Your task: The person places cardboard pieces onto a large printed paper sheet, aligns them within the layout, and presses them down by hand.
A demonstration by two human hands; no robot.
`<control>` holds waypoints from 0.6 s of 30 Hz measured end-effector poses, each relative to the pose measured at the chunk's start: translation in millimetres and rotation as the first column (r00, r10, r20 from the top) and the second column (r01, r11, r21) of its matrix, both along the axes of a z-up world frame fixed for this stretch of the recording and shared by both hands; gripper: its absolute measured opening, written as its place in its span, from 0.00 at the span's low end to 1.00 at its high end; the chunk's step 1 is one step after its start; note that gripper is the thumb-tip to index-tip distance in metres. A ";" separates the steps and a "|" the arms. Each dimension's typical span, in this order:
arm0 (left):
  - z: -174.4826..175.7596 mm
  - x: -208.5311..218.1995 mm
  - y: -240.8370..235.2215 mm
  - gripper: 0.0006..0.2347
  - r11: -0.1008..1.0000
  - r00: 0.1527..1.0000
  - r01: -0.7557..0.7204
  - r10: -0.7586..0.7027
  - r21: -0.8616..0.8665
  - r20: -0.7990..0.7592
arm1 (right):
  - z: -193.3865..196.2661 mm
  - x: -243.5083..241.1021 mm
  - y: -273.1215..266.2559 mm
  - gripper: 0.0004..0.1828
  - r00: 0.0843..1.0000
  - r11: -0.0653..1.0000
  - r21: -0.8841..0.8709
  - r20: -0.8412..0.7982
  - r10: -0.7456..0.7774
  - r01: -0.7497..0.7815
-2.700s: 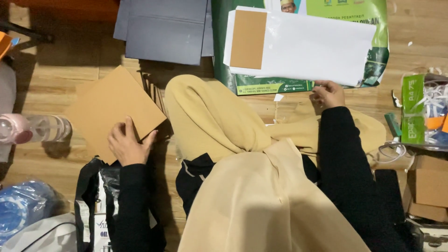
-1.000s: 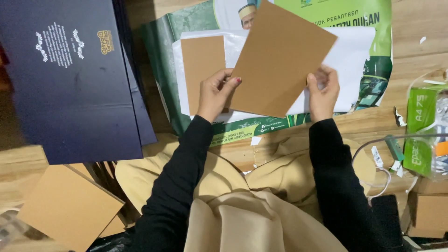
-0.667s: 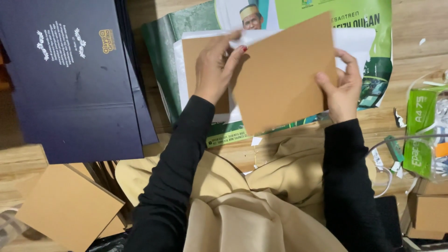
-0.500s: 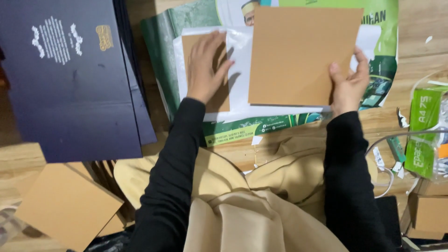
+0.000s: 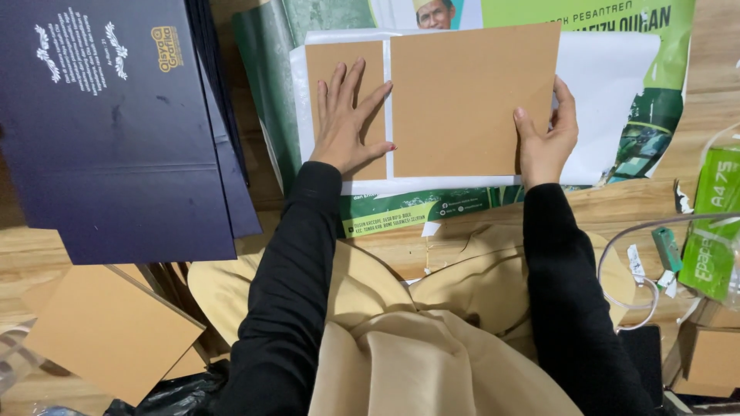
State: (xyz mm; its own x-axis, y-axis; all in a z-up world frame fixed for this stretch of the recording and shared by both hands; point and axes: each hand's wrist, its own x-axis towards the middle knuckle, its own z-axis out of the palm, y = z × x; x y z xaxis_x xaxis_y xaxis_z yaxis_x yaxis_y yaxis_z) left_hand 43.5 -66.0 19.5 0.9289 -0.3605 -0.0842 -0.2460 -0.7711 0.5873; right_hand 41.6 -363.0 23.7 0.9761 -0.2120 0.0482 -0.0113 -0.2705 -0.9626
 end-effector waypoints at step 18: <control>-1.1 1.2 1.1 0.39 1.000 1.000 0.004 -0.004 -0.028 0.001 | -7.0 -3.7 -0.6 0.30 0.994 0.897 -0.441 -0.082 -0.076 0.032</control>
